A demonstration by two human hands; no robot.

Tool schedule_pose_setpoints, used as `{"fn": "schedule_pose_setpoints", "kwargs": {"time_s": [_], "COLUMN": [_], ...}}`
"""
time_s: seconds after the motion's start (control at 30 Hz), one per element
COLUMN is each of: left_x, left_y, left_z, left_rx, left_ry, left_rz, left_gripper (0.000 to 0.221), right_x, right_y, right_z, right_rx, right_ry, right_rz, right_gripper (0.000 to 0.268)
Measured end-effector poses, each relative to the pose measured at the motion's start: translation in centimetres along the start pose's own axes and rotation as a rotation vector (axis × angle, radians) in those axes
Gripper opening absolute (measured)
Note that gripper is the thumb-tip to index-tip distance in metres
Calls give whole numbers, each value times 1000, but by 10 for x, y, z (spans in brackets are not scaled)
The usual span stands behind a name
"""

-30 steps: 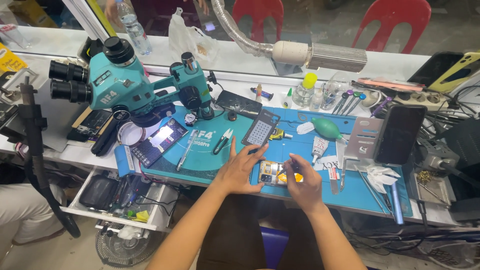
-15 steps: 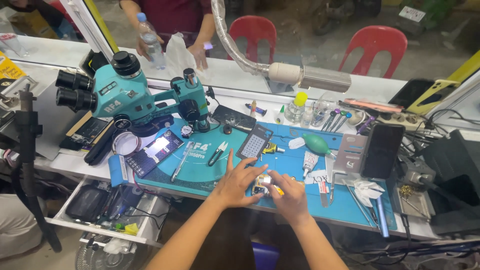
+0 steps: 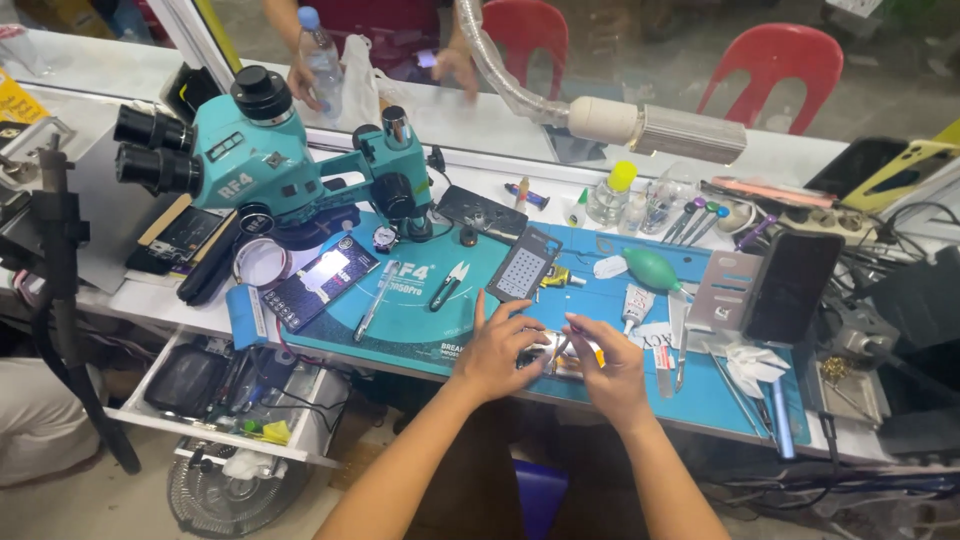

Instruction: A technician is repairing a smartphone at a dedicated repair bench, using precision tools to manipulate internal components and then testing the device's touchscreen functionality.

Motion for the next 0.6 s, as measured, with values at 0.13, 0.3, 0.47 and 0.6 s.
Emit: {"fn": "schedule_pose_setpoints", "kwargs": {"time_s": [0.13,0.3,0.47,0.6], "left_x": [-5,-10,-10,-9], "left_y": [-6,-12,-13,-13], "left_z": [10,14,13,11], "left_rx": [-25,-32,-24,0], "left_ry": [9,-8,-2,-14], "left_rz": [-57,-67,-62,-83], "left_gripper": [11,5,6,8], "right_x": [1,3,-1,-2], "right_y": [0,1,-5,1], "right_z": [-6,-28,-4,-1], "right_rx": [1,-79,-58,-158], "right_ry": [45,12,-1,53], "right_rz": [-21,-15,-5,-73], "right_gripper": [37,32,34,38]}}
Point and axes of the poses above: each hand's wrist, its own x-axis away from the middle knuckle, its own y-axis out of the palm, z = x × y, the point moved 5 cm from there along -x, towards the middle knuckle, and after that the axes turned 15 degrees about y, right-handed, at the moved point
